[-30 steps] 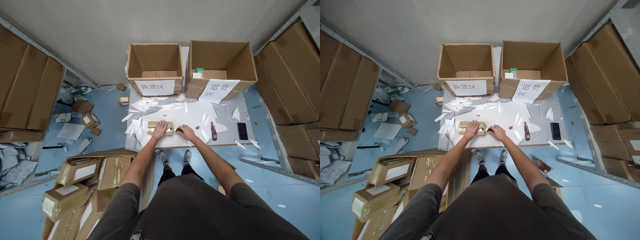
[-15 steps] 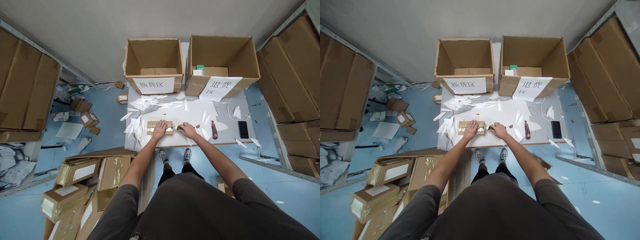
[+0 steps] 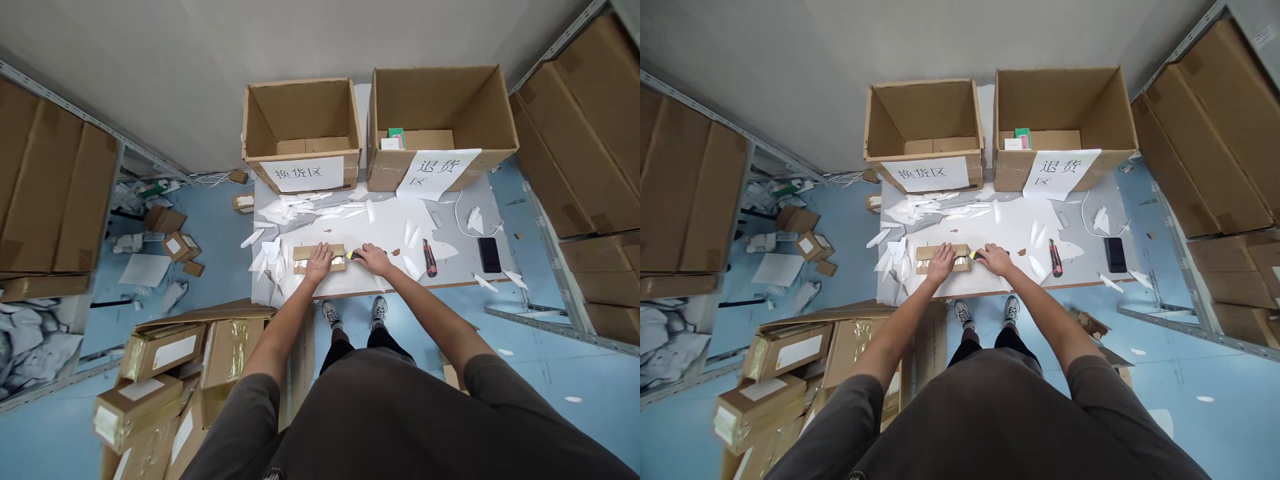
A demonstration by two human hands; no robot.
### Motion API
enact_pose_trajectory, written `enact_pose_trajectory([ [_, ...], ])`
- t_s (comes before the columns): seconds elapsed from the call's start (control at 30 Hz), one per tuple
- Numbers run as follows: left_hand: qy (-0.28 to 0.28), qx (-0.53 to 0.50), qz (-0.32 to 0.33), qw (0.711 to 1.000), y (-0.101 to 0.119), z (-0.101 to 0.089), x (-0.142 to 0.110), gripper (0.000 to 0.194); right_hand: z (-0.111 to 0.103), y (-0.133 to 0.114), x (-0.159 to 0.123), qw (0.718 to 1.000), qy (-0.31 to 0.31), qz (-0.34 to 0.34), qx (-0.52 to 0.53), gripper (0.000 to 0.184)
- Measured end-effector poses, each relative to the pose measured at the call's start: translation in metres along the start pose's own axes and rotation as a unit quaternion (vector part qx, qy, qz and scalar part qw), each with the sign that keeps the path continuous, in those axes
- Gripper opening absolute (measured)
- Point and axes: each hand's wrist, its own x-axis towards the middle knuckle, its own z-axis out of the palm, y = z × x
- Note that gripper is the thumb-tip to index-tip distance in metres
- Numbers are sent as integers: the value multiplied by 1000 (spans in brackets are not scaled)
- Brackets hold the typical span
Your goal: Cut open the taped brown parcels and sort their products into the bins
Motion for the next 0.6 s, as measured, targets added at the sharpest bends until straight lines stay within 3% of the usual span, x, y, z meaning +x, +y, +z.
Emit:
enact_pose_trajectory([
  [0.17,4,-4,-5,1000,-1,0,-1,42,-4,21,-16,999,-4,8,48,36],
  [0.23,4,-5,-3,1000,-2,0,-1,41,-1,35,-36,995,6,41,87,35],
  [0.3,6,-5,-1,1000,-3,0,0,41,8,47,-61,981,44,115,148,36],
  [0.37,9,-6,-1,1000,-3,-1,0,41,21,58,-82,941,91,236,225,38],
  [0.43,11,-8,-5,1000,-1,-2,0,42,36,68,-95,879,128,350,299,40],
  [0.5,13,-10,-16,1000,1,-1,-1,43,49,80,-98,832,158,422,323,42],
  [0.6,24,0,-42,999,7,2,-2,46,62,100,-91,824,201,465,255,43],
])
